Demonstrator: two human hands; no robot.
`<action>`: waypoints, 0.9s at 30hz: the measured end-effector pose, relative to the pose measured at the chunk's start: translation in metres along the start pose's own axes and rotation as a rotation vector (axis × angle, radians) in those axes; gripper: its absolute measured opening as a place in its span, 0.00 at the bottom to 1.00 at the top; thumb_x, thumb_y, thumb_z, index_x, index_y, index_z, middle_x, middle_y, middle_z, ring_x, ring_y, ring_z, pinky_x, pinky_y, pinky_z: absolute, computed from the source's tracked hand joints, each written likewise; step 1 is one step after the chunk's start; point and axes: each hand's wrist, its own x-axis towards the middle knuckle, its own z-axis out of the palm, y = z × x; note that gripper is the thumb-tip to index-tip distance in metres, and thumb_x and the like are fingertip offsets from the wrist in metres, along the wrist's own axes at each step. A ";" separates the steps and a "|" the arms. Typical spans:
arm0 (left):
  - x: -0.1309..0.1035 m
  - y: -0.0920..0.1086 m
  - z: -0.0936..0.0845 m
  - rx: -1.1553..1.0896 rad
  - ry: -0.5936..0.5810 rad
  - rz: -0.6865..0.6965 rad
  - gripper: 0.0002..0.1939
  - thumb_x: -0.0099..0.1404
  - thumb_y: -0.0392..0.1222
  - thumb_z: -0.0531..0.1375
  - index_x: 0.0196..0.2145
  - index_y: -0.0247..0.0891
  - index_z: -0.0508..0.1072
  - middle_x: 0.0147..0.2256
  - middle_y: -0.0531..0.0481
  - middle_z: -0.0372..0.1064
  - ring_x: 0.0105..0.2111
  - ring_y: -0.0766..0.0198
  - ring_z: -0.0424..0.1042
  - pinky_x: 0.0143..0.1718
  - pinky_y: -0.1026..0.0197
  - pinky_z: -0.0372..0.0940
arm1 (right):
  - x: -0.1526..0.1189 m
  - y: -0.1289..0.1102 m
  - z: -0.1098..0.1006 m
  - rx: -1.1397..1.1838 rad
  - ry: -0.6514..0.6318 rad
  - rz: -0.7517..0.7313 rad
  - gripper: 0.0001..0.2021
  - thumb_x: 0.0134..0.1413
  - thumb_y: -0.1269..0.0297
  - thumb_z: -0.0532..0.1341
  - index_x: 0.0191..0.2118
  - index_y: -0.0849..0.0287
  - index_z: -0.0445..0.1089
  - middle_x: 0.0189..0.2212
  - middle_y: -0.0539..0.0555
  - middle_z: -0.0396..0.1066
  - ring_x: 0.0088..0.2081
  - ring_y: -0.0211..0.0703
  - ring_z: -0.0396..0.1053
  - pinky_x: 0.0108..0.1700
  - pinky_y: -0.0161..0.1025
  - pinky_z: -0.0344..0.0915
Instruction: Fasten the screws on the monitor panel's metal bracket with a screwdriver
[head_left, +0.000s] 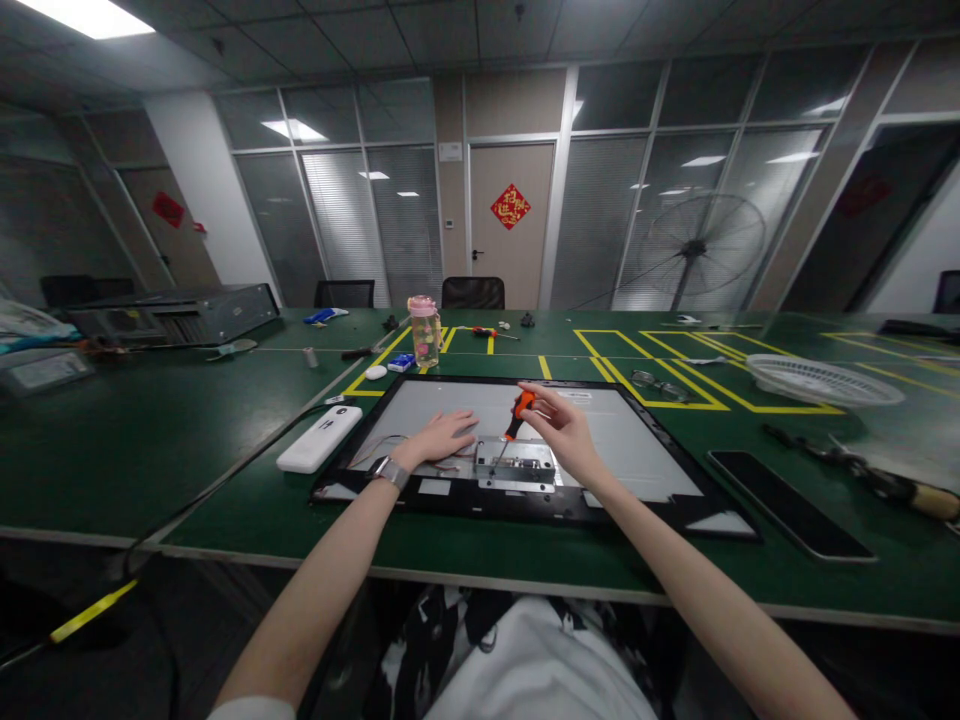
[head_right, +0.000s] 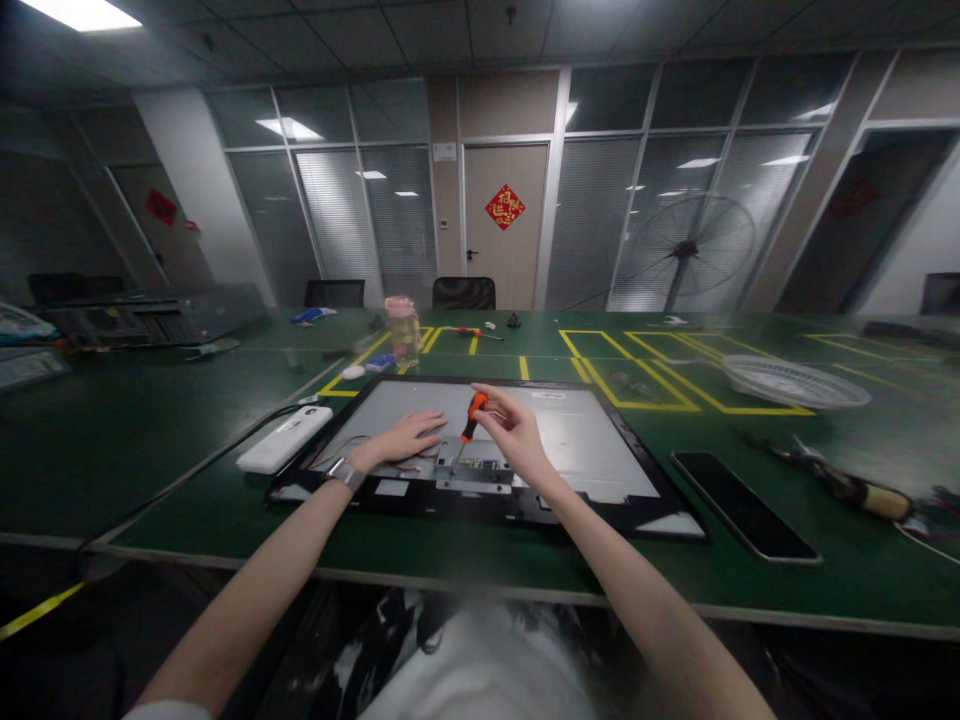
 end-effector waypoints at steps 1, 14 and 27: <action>0.000 0.000 0.000 0.004 0.002 0.001 0.28 0.70 0.56 0.45 0.64 0.45 0.54 0.66 0.48 0.43 0.66 0.57 0.43 0.64 0.50 0.35 | 0.000 0.000 0.000 -0.007 0.015 -0.007 0.16 0.51 0.61 0.66 0.48 0.50 0.72 0.41 0.52 0.74 0.40 0.43 0.72 0.46 0.43 0.68; 0.000 -0.001 0.000 -0.006 -0.003 -0.003 0.28 0.70 0.56 0.46 0.64 0.45 0.53 0.66 0.49 0.43 0.66 0.56 0.43 0.64 0.49 0.35 | 0.002 -0.004 0.000 0.423 -0.080 0.230 0.14 0.50 0.56 0.67 0.43 0.52 0.73 0.36 0.52 0.75 0.41 0.47 0.74 0.52 0.54 0.66; 0.000 0.000 -0.001 0.008 -0.014 -0.007 0.28 0.70 0.57 0.44 0.64 0.46 0.53 0.66 0.48 0.42 0.66 0.56 0.43 0.64 0.50 0.34 | 0.004 0.001 -0.004 0.352 -0.046 0.254 0.15 0.48 0.54 0.68 0.42 0.50 0.74 0.35 0.51 0.75 0.41 0.45 0.73 0.54 0.51 0.62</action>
